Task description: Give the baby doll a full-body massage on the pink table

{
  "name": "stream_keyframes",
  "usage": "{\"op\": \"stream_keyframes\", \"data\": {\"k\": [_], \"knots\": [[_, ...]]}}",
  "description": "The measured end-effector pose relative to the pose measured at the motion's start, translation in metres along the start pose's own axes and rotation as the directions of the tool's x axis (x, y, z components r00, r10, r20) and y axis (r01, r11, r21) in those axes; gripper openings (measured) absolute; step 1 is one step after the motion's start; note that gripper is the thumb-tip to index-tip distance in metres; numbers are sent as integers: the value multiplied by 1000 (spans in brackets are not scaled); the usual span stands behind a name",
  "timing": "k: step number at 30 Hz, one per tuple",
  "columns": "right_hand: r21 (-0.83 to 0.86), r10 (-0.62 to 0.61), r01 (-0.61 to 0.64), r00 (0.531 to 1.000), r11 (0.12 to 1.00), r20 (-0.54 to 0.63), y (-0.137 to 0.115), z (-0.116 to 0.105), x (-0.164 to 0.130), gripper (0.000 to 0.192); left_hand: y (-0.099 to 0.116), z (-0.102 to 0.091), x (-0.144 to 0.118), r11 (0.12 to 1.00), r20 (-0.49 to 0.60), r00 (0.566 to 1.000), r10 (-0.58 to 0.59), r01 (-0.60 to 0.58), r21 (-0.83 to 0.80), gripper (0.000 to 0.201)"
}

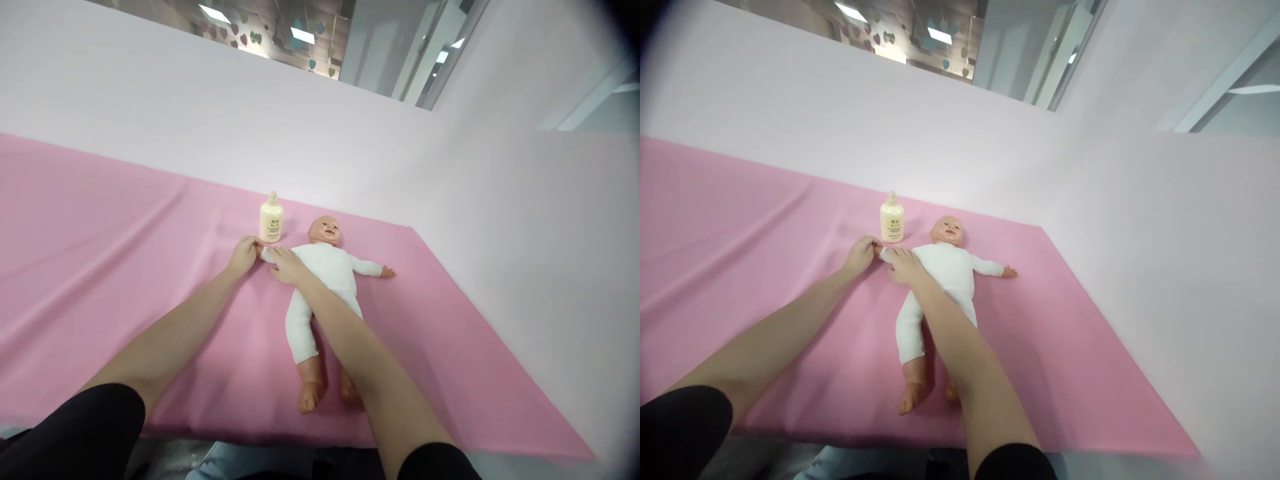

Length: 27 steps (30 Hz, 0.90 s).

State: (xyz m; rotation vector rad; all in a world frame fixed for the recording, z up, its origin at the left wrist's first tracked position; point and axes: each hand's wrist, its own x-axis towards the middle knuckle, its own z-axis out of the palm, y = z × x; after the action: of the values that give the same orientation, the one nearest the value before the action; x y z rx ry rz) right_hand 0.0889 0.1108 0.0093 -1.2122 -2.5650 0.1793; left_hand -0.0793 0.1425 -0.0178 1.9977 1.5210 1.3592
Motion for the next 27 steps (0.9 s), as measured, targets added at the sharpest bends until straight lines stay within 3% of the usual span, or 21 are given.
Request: {"op": "stream_keyframes", "data": {"k": [4, 7, 12, 15, 18, 22, 24, 25, 26, 27], "knots": [[162, 11, -30, 993, 986, 116, 5, -18, -22, 46, -5, -1, -1, 997, 41, 999, -31, 28, 73, 30], [254, -70, 31, 987, 967, 144, 9, -35, -58, 43, -8, -1, 0, 991, 80, 995, -53, 43, 130, 31], [219, -294, 254, 939, 942, 176, 1, -56, -121, 53, -4, -1, 0, 951, 160, 982, -97, 45, 306, 35], [185, -271, 232, 936, 955, 224, -11, -63, -144, 61, 2, -3, -2, 898, 165, 976, -139, 54, 438, 36], [154, -230, 201, 952, 967, 202, -19, -63, -154, 62, 13, -5, -9, 881, 102, 987, -126, 64, 469, 35], [186, -221, 203, 972, 961, 78, -18, -58, -157, 58, 46, -3, -40, 969, 23, 1000, -21, 15, 247, 33], [241, -171, 170, 985, 956, -17, -16, -56, -158, 57, 71, -1, -67, 992, 80, 990, -118, 121, -38, 38], [270, -139, 153, 988, 951, -69, -15, -55, -158, 56, 84, -1, -82, 937, 214, 952, -220, 267, -226, 39], [294, -108, 139, 987, 946, -119, -15, -55, -159, 55, 97, -2, -96, 818, 418, 865, -276, 440, -370, 39], [313, -81, 129, 984, 941, -162, -14, -55, -160, 54, 110, -4, -109, 769, 541, 800, -259, 510, -385, 42]]}}
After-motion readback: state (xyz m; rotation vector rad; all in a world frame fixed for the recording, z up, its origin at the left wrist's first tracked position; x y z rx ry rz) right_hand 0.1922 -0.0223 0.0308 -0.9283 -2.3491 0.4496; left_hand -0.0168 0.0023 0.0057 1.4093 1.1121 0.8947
